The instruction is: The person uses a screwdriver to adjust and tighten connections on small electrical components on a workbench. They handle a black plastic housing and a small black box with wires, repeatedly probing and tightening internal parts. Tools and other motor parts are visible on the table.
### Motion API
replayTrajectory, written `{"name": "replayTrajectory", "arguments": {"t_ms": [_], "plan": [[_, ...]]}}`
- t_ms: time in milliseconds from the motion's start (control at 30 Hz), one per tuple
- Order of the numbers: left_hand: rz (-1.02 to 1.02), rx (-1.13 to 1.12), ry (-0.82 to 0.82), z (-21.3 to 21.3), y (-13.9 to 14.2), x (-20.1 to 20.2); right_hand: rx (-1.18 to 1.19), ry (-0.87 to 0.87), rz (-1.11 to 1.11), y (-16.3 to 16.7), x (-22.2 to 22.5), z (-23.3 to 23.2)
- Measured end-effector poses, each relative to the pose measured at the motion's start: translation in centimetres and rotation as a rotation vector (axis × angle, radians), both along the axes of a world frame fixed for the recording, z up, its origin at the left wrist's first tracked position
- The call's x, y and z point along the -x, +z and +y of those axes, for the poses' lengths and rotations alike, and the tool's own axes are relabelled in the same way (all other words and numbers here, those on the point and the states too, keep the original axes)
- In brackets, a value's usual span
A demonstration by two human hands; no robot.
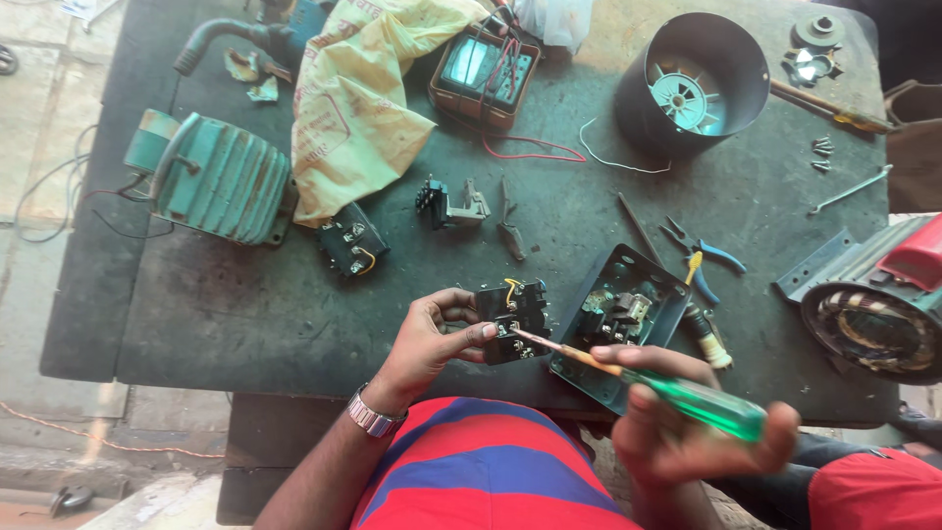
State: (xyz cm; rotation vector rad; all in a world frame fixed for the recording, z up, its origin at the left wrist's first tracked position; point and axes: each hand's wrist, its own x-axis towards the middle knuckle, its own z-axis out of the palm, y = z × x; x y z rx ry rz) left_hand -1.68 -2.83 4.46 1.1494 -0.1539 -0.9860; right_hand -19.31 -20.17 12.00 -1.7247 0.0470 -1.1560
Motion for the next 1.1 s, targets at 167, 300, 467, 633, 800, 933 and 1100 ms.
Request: {"name": "replayTrajectory", "arguments": {"t_ms": [167, 300, 467, 633, 800, 933, 1100], "plan": [[-0.021, -0.046, -0.014, -0.4, 0.8, 0.4, 0.024, 0.085, 0.063, -0.1, -0.4, -0.6], [-0.021, -0.044, -0.02, -0.5, 1.0, 0.4, 0.009, 0.173, 0.033, -0.6, -0.5, -1.0], [-0.027, -0.056, -0.027, -0.8, 1.2, 0.3, 0.016, 0.217, 0.004, -1.2, -0.7, -1.4], [-0.018, -0.057, -0.028, -1.1, 1.2, 0.3, 0.045, 0.206, 0.013, -1.6, -0.7, -1.9], [0.005, -0.053, -0.002, -1.4, 0.9, 0.4, 0.051, 0.249, -0.019, -2.3, -0.6, -2.0], [-0.001, -0.063, 0.007, -1.4, 0.7, 0.6, -0.017, 0.357, 0.078, -2.2, -0.2, -1.9], [-0.015, -0.049, 0.0, -1.6, 0.6, 0.8, -0.022, 0.326, 0.003, -0.7, -0.4, -1.8]]}}
